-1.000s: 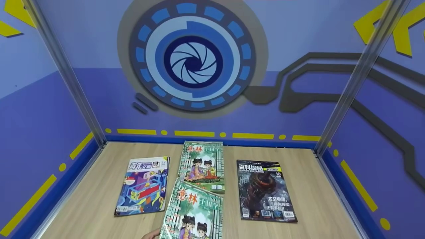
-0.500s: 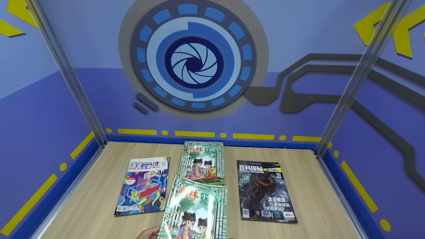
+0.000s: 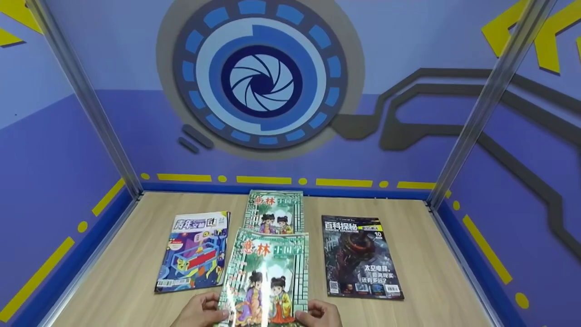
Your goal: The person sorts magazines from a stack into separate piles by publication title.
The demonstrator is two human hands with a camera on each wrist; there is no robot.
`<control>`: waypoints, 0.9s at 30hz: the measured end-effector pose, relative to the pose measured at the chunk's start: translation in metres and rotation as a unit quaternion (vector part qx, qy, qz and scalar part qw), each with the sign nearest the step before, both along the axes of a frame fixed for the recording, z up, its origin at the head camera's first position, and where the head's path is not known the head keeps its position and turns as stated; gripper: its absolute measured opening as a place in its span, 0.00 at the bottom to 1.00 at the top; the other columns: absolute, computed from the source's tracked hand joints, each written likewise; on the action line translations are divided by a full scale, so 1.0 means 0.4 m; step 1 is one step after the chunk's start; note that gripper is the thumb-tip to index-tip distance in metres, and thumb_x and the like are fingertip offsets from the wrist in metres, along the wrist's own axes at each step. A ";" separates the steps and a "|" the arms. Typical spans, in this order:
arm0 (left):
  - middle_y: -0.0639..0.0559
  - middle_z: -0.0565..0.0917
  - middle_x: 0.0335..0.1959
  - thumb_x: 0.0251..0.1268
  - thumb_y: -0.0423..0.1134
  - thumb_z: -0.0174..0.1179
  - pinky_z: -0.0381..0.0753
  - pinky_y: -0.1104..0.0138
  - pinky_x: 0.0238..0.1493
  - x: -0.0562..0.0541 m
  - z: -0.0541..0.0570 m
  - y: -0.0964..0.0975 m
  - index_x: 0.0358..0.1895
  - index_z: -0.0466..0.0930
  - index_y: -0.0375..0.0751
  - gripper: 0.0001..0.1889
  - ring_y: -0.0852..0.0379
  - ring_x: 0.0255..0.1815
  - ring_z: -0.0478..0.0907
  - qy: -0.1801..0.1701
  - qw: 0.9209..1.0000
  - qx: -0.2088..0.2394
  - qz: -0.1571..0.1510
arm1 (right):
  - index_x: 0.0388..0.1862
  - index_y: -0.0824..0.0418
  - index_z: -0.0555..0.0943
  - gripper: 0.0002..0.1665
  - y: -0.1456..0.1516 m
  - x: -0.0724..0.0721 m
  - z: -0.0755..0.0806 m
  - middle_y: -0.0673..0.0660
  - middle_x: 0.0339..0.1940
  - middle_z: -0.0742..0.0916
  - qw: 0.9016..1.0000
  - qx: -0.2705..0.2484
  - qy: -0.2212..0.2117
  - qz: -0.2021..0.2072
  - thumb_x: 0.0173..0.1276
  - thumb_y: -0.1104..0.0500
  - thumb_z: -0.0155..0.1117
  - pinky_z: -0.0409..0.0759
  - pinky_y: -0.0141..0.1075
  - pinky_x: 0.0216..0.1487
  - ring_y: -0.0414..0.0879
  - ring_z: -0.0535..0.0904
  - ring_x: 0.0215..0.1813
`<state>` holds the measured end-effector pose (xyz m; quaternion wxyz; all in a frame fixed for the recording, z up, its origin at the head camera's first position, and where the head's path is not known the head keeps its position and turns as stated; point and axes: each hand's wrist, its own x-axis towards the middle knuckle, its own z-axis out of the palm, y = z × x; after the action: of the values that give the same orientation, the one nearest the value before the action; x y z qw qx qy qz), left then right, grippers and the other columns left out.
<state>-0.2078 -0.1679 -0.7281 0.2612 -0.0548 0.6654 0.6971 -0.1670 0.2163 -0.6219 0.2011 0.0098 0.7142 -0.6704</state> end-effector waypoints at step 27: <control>0.56 0.79 0.30 0.65 0.31 0.72 0.73 0.70 0.28 -0.136 0.323 0.085 0.49 0.80 0.30 0.14 0.62 0.26 0.72 0.141 0.983 -0.107 0.056 | 0.33 0.70 0.85 0.09 -0.056 -0.257 0.040 0.46 0.21 0.83 0.981 0.120 0.133 -0.080 0.67 0.65 0.76 0.72 0.29 0.30 0.36 0.73 0.26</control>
<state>-0.2621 -0.1337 -0.5987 0.1180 -0.0202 0.7624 0.6359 -0.2699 0.1939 -0.6060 0.0479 0.0018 0.8069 -0.5888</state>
